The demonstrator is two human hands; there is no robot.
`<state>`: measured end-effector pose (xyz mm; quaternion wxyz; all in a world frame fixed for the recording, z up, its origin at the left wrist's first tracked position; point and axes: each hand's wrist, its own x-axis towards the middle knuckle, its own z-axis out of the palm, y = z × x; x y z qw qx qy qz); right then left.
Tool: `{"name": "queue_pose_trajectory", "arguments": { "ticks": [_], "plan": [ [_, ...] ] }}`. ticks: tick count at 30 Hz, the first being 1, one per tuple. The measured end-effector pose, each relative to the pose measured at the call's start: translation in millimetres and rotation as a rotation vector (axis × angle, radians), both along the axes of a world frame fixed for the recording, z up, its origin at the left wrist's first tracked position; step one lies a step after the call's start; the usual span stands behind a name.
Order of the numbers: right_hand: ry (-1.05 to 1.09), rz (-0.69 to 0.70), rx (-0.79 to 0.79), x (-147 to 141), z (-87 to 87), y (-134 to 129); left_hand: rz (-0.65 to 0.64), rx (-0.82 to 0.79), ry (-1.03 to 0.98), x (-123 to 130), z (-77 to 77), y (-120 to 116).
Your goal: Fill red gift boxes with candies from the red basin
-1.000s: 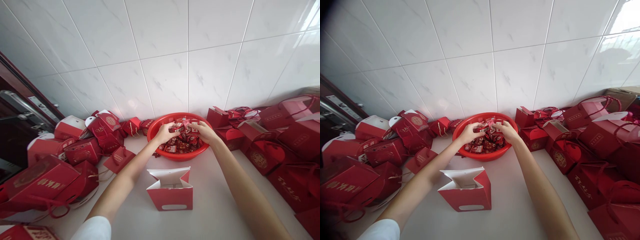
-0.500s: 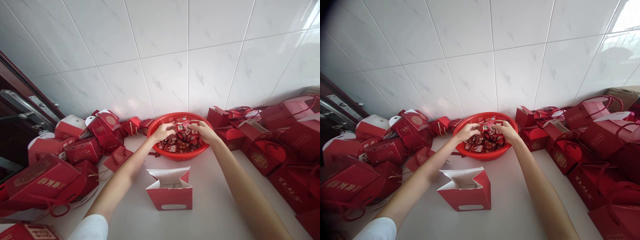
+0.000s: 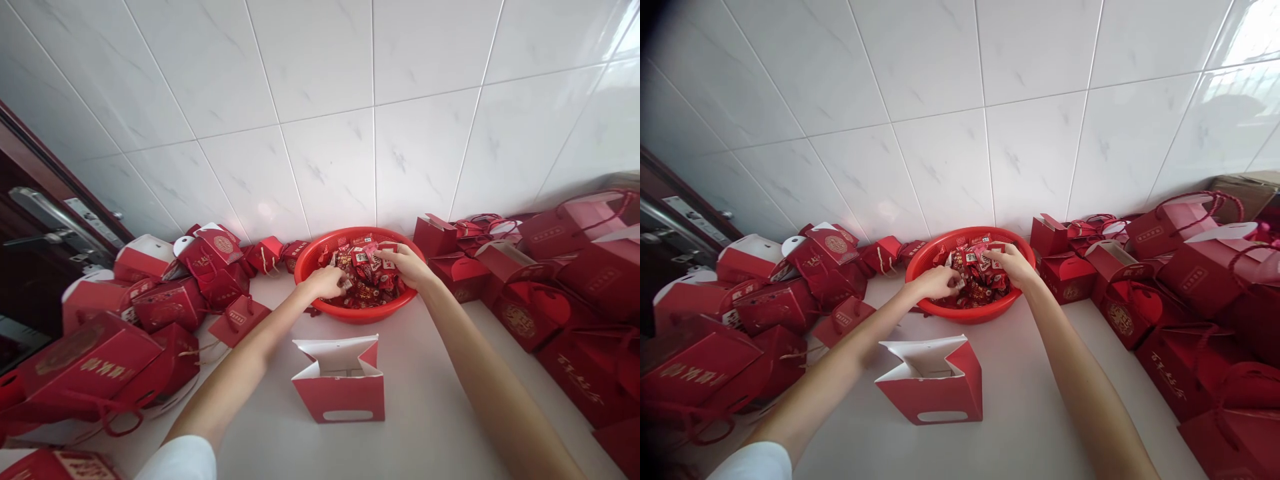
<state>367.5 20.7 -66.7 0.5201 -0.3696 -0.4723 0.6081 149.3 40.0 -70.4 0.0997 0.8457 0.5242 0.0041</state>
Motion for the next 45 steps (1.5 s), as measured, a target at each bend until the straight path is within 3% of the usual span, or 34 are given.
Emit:
{"name": "queue_pose_trajectory", "arguments": {
  "ticks": [5,8,10,12,14,16,20,24,27,31,33,37,42,45],
  "plan": [
    [0.004,-0.023,-0.014,-0.6,0.2,1.2,0.214,0.322,-0.064,-2.5,5.4,-1.6],
    [0.0,-0.043,-0.023,-0.5,-1.5,2.6,0.216,0.379,-0.114,-2.0,7.2,-2.0],
    [0.0,-0.028,-0.002,-0.2,-3.1,3.2,0.073,0.286,-0.192,-0.4,6.5,-2.4],
    [-0.004,-0.025,0.006,0.0,-4.5,3.4,-0.139,0.03,-0.228,1.1,3.6,-2.1],
    [-0.013,-0.034,-0.001,0.1,-5.3,3.6,-0.269,-0.223,-0.19,1.8,-1.4,-0.8],
    [-0.015,-0.038,0.0,-0.1,-5.7,3.9,-0.272,-0.339,-0.13,1.6,-6.8,1.1],
    [-0.018,-0.049,-0.002,-0.9,-6.3,5.4,-0.194,-0.364,-0.075,0.7,-10.6,3.2],
    [-0.021,-0.03,0.024,-0.6,-5.4,5.1,-0.192,-0.19,-0.225,2.5,-3.9,1.9],
    [-0.008,-0.021,0.044,-0.2,-3.2,2.9,-0.14,-0.038,-0.508,3.5,1.1,0.4],
    [0.07,-0.006,0.044,0.3,0.8,-0.5,-0.047,-0.023,-0.979,1.2,4.3,-6.2],
    [0.117,-0.017,0.022,1.2,4.9,-2.9,-0.03,-0.048,-1.12,-1.8,6.9,-13.6],
    [0.172,-0.005,0.0,1.7,22.9,-17.6,-0.025,-0.008,-1.185,-8.2,18.7,-36.6],
    [0.158,0.118,0.08,-10.0,50.9,-58.6,-0.118,0.268,-1.096,-9.8,41.5,-73.0],
    [0.152,0.164,0.087,-21.3,60.4,-83.6,-0.176,0.337,-1.075,-6.4,51.5,-94.1]
  ]
}}
